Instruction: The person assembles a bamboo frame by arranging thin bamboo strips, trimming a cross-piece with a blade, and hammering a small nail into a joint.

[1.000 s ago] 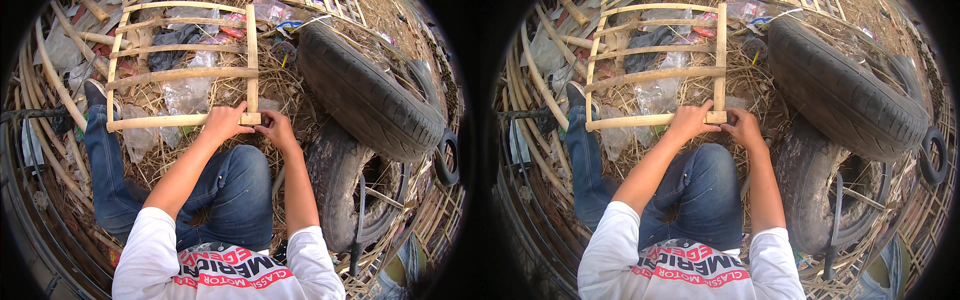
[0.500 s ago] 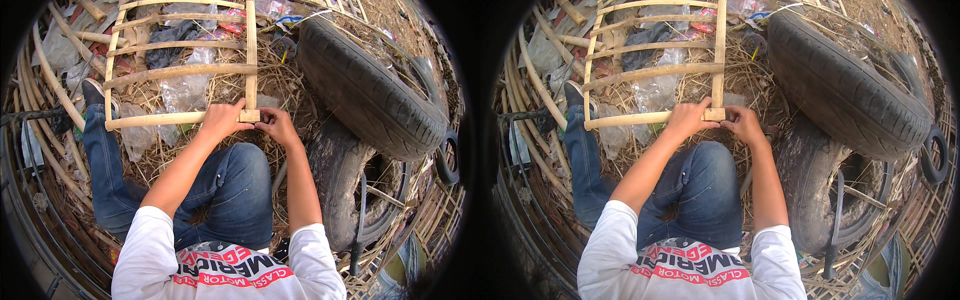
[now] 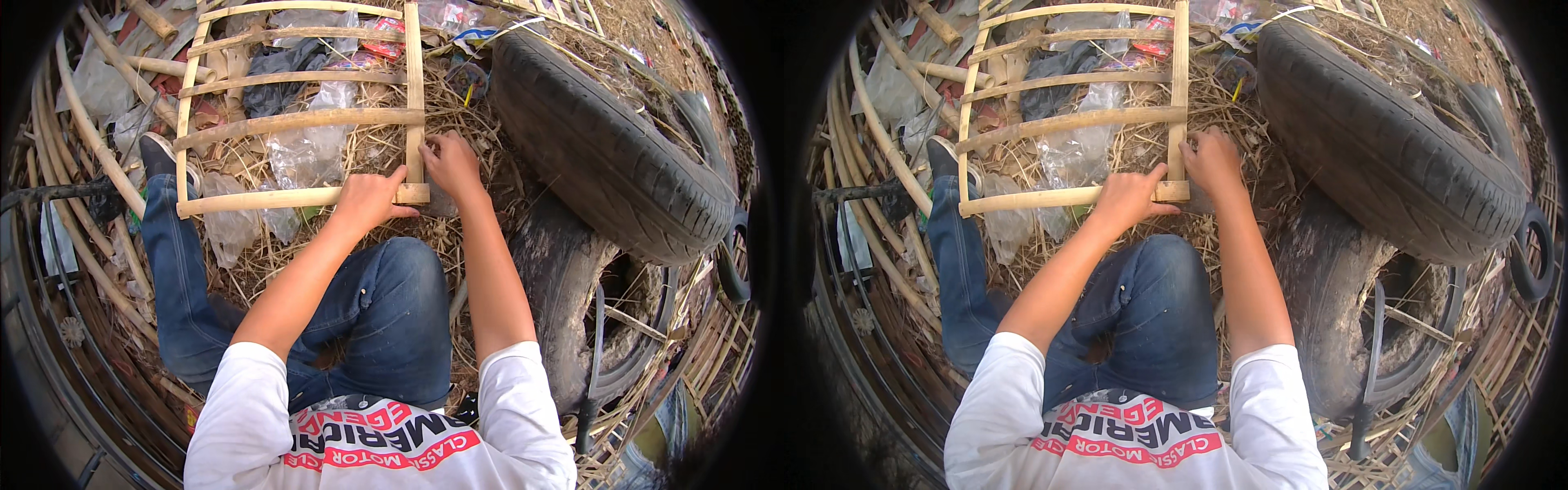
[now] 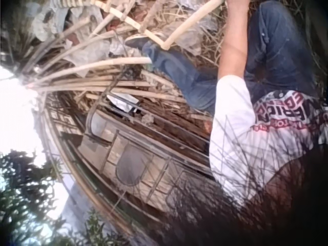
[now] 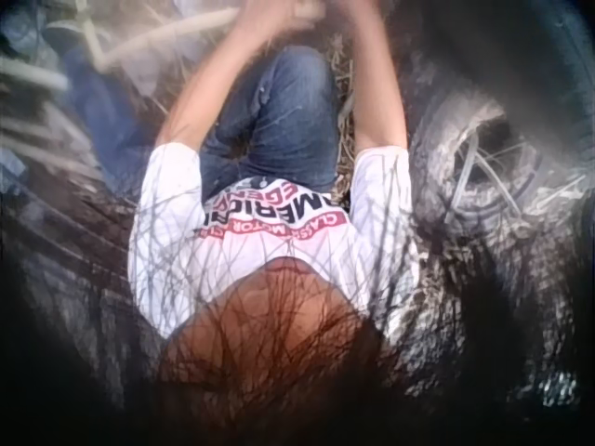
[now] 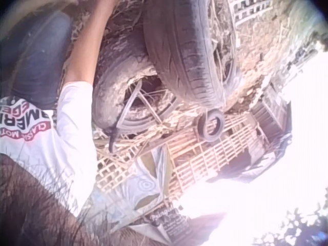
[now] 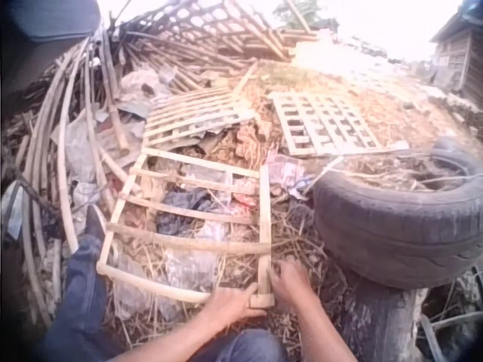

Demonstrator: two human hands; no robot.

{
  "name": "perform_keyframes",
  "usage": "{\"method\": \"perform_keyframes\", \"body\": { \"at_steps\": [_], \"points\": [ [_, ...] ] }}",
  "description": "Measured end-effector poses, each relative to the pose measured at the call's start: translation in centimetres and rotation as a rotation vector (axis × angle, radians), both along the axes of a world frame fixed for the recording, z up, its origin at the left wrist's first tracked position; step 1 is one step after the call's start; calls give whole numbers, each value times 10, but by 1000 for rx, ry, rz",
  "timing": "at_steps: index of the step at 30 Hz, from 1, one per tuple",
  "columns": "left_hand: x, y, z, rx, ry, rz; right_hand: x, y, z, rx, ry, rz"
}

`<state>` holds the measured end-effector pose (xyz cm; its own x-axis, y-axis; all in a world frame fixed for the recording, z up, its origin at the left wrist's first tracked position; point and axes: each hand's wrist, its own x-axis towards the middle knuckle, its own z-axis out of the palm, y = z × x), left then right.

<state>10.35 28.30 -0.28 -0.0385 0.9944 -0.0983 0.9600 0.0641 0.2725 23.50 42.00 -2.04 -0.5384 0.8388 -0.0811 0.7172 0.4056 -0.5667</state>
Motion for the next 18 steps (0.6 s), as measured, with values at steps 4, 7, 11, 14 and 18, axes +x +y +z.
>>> {"method": "perform_keyframes", "body": {
  "at_steps": [4, 7, 11, 14, 18],
  "points": [
    [2, 0, -2, 26, -6, -13, -9, 16, -18, -80, -23, 25],
    [3, 2, -3, 31, 6, -27, -7, 27, -32, -352, 151, 14],
    [2, 1, -4, 38, 17, -24, -7, 31, -42, -459, 109, 42],
    [0, 3, -8, 58, 7, -41, -9, 32, -37, -528, 118, 71],
    [2, 7, -8, 67, 25, -52, -11, 31, -31, -463, 52, 63]
  ]
}}
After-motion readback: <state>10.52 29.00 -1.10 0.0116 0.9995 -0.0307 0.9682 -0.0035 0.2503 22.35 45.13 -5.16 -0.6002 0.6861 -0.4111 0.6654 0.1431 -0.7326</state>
